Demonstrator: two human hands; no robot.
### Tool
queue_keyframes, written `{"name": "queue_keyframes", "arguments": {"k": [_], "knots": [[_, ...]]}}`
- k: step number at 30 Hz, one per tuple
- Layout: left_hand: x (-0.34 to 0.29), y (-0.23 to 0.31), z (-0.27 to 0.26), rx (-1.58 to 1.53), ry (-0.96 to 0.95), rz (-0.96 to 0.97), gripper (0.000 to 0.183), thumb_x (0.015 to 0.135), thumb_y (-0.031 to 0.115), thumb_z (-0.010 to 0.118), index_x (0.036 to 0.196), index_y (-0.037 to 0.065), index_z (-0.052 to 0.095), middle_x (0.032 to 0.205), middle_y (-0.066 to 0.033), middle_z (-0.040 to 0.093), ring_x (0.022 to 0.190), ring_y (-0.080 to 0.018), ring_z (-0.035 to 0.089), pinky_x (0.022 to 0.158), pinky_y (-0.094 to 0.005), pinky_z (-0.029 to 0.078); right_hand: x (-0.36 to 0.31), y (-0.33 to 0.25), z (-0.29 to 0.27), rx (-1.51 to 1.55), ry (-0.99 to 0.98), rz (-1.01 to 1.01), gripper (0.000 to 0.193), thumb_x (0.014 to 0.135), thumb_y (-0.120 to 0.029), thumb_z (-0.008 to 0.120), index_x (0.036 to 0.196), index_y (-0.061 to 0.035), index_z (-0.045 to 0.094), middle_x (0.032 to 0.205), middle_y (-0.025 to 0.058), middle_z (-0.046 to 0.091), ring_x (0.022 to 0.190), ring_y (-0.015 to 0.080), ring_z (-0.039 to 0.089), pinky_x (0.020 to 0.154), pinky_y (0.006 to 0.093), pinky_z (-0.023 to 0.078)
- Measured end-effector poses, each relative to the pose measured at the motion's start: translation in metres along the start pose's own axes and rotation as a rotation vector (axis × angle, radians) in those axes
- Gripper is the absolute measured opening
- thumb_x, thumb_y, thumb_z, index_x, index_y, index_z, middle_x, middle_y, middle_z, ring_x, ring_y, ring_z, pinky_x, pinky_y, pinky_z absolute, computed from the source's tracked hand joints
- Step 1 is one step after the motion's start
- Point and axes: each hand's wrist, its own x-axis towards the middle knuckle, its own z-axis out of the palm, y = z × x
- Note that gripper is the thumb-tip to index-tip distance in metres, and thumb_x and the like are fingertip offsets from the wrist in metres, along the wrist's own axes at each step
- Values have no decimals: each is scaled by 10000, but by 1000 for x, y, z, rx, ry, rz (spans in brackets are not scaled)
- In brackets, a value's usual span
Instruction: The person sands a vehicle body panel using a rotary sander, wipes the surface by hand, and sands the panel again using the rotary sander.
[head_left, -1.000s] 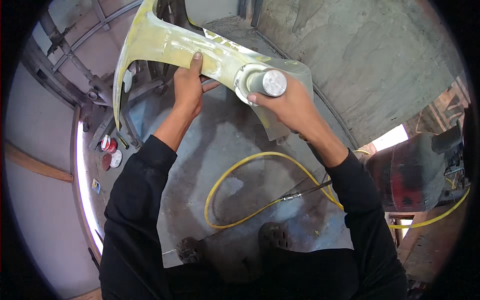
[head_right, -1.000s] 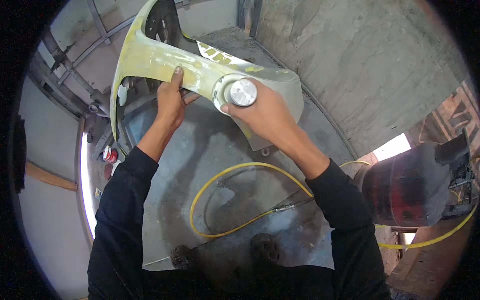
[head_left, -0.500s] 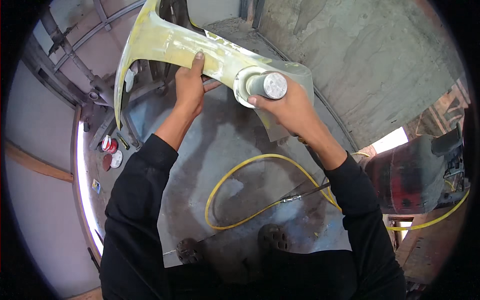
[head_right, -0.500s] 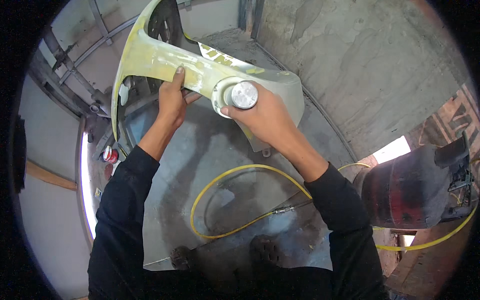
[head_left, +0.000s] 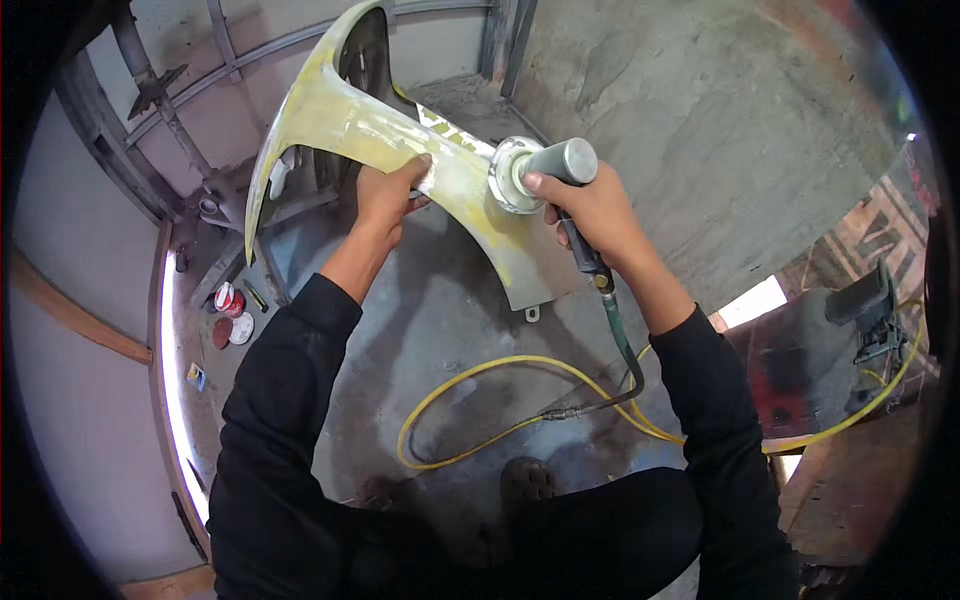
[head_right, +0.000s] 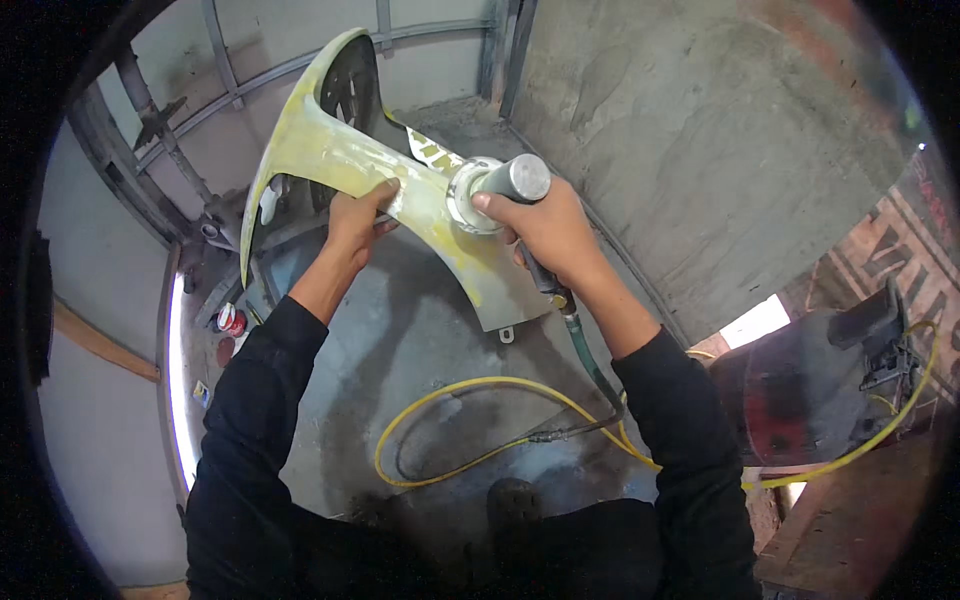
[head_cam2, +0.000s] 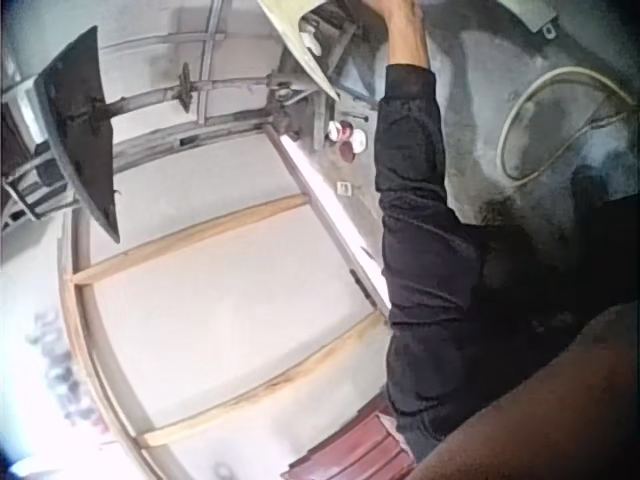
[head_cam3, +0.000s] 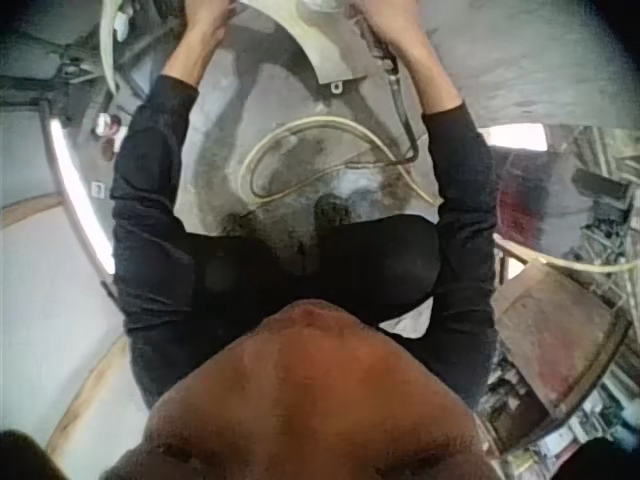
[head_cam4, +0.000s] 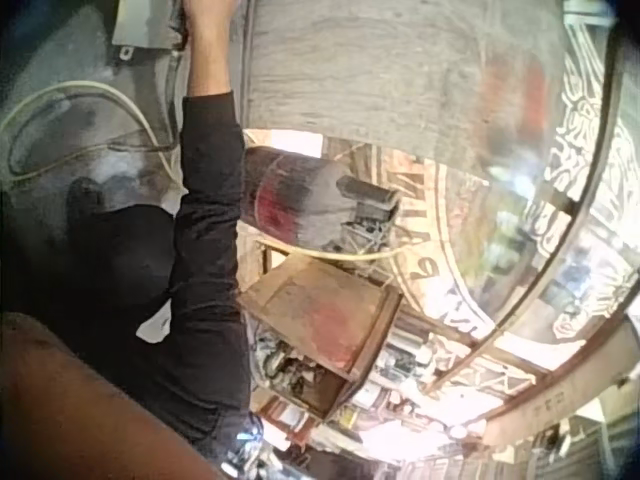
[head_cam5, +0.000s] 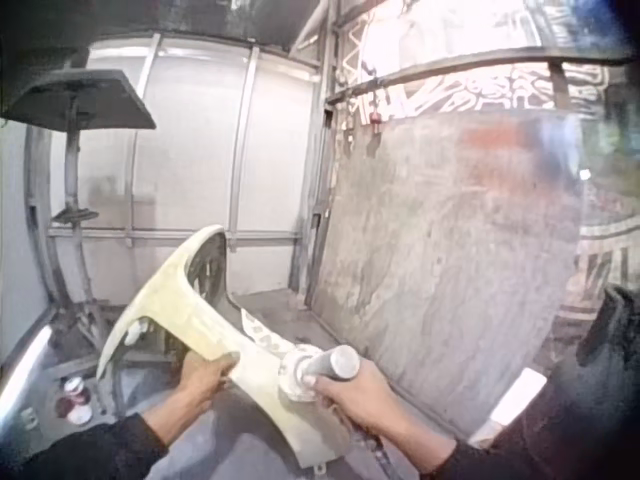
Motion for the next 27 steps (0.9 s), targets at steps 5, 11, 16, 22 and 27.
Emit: {"name": "queue_keyframes", "arguments": {"k": [5, 11, 16, 22, 27], "knots": [[18, 5, -18, -78, -32, -131, 365, 834, 67, 750, 1168, 57, 604, 1123, -57, 661, 986, -182, 628, 812, -359, 489, 0, -14, 12, -24, -13, 9, 303, 856, -246, 778, 1009, -3, 682, 763, 44, 658, 554, 96, 575, 439, 275, 453], [3, 7, -28, -481, -93, -51, 489, 926, -26, 571, 1402, 21, 468, 1278, -115, 606, 1130, -225, 603, 941, -357, 491, -14, -14, 39, -216, 79, 67, 472, 789, -327, 833, 1121, -28, 677, 793, 70, 694, 575, 132, 617, 510, 307, 500], [-41, 9, -26, -184, -101, -114, 720, 946, -24, 556, 1554, 166, 220, 1433, -107, 487, 1224, -249, 550, 976, -500, 483, -31, 11, 47, -224, 71, -48, 494, 815, -235, 818, 1209, -3, 630, 839, 61, 673, 570, 104, 595, 446, 274, 465], [-50, 13, -10, -265, -143, -67, 802, 965, -18, 552, 1587, 178, 85, 1425, -136, 473, 1211, -258, 574, 928, -494, 561, -47, 8, 51, -192, -21, 15, 562, 782, -302, 852, 1212, -16, 630, 1094, 168, 723, 1021, 254, 700, 882, 360, 526], [-41, -4, 1, -250, -297, -110, 446, 965, -9, 548, 1390, 6, 412, 1339, -126, 516, 1198, -251, 586, 936, -463, 573, -45, 13, 43, -255, -65, -15, 601, 800, -283, 846, 1273, -12, 594, 924, 52, 685, 649, 104, 588, 519, 276, 471]]}}
